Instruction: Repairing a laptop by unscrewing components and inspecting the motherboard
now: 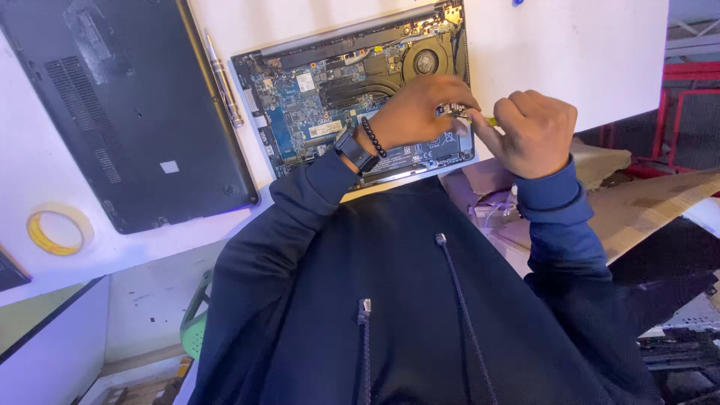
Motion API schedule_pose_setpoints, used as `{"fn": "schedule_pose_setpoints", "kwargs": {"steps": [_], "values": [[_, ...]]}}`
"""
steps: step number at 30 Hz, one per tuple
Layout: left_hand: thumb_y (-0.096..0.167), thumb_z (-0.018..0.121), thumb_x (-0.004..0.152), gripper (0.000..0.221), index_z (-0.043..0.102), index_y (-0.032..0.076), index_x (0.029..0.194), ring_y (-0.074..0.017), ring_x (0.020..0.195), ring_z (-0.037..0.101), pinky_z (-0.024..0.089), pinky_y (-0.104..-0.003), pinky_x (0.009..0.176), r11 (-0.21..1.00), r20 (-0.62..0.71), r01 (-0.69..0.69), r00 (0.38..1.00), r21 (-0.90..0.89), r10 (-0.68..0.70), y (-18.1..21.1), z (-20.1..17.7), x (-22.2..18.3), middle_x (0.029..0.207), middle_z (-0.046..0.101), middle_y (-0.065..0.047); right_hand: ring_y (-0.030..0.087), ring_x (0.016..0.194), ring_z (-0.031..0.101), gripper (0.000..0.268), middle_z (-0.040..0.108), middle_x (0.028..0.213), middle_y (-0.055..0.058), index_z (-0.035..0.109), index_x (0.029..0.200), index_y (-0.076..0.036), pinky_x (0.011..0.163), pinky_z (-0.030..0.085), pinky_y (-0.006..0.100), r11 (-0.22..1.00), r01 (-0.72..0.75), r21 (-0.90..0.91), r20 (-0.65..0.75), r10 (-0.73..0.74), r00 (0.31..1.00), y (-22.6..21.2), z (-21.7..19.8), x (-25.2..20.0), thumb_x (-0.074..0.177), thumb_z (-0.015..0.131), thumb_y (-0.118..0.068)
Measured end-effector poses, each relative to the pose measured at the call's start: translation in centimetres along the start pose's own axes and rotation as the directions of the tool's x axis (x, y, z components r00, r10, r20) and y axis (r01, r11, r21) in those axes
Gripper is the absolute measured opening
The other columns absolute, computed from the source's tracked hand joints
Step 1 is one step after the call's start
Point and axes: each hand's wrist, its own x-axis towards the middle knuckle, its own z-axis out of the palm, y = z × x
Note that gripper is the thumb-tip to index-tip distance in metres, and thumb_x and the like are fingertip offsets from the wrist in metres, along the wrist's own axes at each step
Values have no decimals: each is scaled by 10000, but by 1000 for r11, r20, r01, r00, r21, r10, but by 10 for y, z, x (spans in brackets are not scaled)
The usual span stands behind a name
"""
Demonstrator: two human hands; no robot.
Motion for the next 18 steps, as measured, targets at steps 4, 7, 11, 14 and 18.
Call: {"fn": "schedule_pose_setpoints", "kwargs": {"steps": [4, 7, 11, 14, 18], "values": [[223, 861, 858, 226, 721, 125, 1005, -257, 794, 663, 484, -417, 613, 999, 14, 32, 999, 39, -32, -5, 16, 3, 968, 678, -40, 224, 517, 450, 691, 487, 628, 42, 498, 735, -120, 503, 250, 382, 997, -76, 6, 25, 75, 997, -6, 4, 0, 1126, 836, -579], [155, 701, 954, 66, 717, 91, 948, -221, 752, 636, 494, -375, 632, 999, -24, -16, 1000, 42, 17, -14, 22, 4, 883, 686, -40, 149, 473, 295, 743, 383, 584, -5, 476, 739, -129, 479, 170, 336, 993, -102, -59, 24, 103, 994, -9, -7, 7, 1060, 487, -799], [-124, 595, 832, 323, 692, 63, 1077, -288, 880, 637, 500, -399, 575, 998, 68, 40, 997, 39, -43, -20, 22, 4, 1094, 621, -74, 237, 729, 663, 453, 711, 1167, 140, 662, 1263, -52, 521, 509, 355, 994, -22, 104, 135, 8, 991, -8, -39, 20, 1005, 668, -424], [-137, 547, 834, 302, 637, 61, 1043, -284, 871, 636, 461, -399, 578, 999, 162, 38, 986, 0, -37, -20, 25, 5, 1142, 584, -76, 278, 780, 689, 400, 710, 1243, 173, 661, 1356, -33, 575, 566, 389, 973, 75, 218, 137, -107, 985, -4, -39, 10, 971, 725, 54], [-181, 501, 815, 416, 642, 84, 1104, -283, 914, 607, 481, -390, 617, 998, 161, -45, 986, 36, 39, -15, 20, 6, 1147, 553, -74, 242, 599, 514, 194, 564, 836, 85, 717, 1136, 8, 501, 421, 367, 983, 134, 125, 48, -140, 989, -1, -26, 3, 1102, 797, -165]]}}
